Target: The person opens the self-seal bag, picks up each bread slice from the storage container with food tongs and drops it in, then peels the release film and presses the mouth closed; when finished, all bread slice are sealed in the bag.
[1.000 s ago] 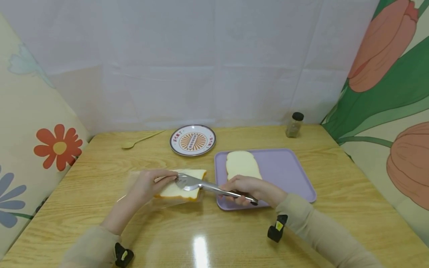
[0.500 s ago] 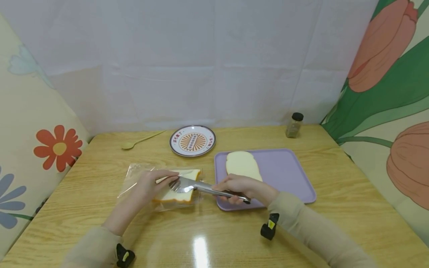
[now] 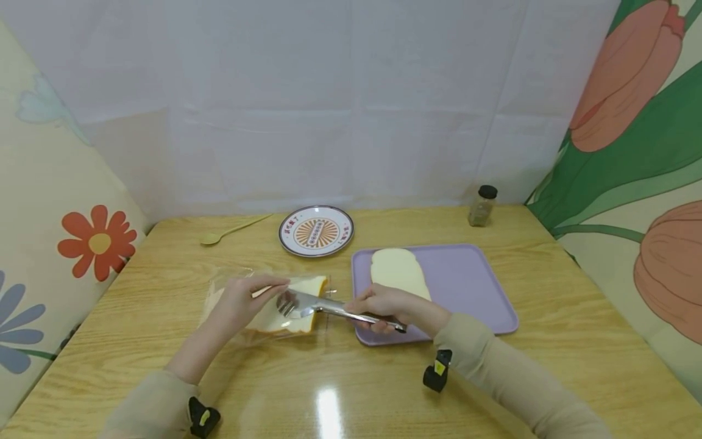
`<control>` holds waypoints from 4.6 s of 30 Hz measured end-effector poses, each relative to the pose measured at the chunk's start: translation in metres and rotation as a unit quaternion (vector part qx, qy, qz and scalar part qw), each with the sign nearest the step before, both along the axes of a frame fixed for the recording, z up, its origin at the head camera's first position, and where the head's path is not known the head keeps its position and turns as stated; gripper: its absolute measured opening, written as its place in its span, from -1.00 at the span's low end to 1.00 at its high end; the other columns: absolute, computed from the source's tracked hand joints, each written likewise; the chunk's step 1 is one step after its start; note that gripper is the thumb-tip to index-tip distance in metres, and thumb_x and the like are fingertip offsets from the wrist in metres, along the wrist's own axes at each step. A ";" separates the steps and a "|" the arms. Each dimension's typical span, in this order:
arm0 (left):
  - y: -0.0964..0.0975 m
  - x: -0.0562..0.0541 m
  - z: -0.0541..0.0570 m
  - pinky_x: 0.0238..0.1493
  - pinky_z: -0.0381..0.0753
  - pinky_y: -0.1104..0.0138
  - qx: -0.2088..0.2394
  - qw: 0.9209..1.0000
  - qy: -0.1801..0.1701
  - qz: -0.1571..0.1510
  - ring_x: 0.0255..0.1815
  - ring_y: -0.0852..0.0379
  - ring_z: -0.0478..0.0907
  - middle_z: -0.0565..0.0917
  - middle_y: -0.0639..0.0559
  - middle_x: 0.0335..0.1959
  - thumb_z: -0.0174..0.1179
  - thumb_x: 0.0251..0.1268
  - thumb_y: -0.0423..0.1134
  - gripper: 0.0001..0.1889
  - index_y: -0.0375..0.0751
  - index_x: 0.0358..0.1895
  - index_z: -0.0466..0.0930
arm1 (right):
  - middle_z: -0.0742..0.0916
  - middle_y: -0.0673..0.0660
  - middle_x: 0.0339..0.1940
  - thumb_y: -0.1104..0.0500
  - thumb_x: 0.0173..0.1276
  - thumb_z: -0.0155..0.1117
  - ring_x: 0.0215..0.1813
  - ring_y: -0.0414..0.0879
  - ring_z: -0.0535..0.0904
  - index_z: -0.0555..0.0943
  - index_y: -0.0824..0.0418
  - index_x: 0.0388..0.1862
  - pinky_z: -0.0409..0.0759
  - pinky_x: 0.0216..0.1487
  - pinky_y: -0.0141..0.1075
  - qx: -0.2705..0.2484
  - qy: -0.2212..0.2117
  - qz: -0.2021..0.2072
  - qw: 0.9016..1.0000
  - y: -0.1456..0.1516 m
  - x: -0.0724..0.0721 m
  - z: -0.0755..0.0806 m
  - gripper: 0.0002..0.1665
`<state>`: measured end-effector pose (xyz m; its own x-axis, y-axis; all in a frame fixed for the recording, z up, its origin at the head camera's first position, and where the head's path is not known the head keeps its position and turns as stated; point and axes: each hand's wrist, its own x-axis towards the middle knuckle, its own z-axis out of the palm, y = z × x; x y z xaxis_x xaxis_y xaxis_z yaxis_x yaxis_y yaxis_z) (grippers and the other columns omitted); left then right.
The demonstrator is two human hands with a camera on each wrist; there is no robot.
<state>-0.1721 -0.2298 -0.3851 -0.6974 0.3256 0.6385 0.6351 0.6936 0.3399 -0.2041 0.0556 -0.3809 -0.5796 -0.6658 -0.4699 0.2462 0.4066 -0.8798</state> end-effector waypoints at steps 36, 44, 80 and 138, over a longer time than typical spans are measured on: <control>0.005 0.002 0.002 -0.37 0.64 0.45 0.011 0.998 -0.058 -0.001 -0.38 0.16 0.68 0.76 -0.09 -0.32 0.31 0.02 -0.51 -0.81 -0.25 -0.26 0.73 | 0.49 0.00 -0.72 0.04 0.45 0.04 -0.81 -0.30 0.19 0.55 0.43 -0.09 0.16 -0.82 -0.51 0.005 -0.031 0.016 0.999 -0.029 -0.001 0.006 -0.57; -0.004 -0.002 0.001 -0.52 0.45 0.63 0.006 1.000 0.006 0.025 -0.58 0.34 0.54 0.76 -0.04 -0.44 0.35 -0.05 -0.53 -0.82 -0.24 -0.35 0.75 | 0.49 0.01 -0.73 0.06 0.43 0.07 -0.81 -0.29 0.20 0.55 0.45 -0.13 0.19 -0.80 -0.51 0.018 -0.018 0.015 1.000 -0.032 -0.001 0.004 -0.59; -0.008 -0.005 -0.004 -0.33 0.66 0.31 -0.012 1.000 0.002 0.023 -0.39 -0.01 0.71 0.76 -0.09 -0.41 0.37 -0.10 -0.53 -0.83 -0.28 -0.37 0.74 | 0.48 0.01 -0.74 0.08 0.46 0.01 -0.81 -0.29 0.19 0.53 0.36 -0.29 0.16 -0.82 -0.50 0.029 -0.021 0.016 0.999 -0.015 -0.002 -0.001 -0.66; -0.009 -0.006 0.002 -0.29 0.67 0.11 -0.030 0.997 -0.056 0.044 -0.29 -0.09 0.71 0.76 -0.14 -0.34 0.32 0.05 -0.42 -0.86 -0.29 -0.28 0.74 | 0.57 -0.11 -0.54 -0.10 0.54 -0.19 -0.70 -0.39 0.38 0.42 0.32 0.01 0.38 -0.71 -0.55 -0.118 -0.045 -0.130 0.984 0.179 0.119 0.005 -0.49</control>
<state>-0.1778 -0.2388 -0.3832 -0.7903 0.2958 0.5366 0.5317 0.7662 0.3608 -0.0850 0.2345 -0.3758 -0.7077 -0.5974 -0.3772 0.3956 0.1073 -0.9121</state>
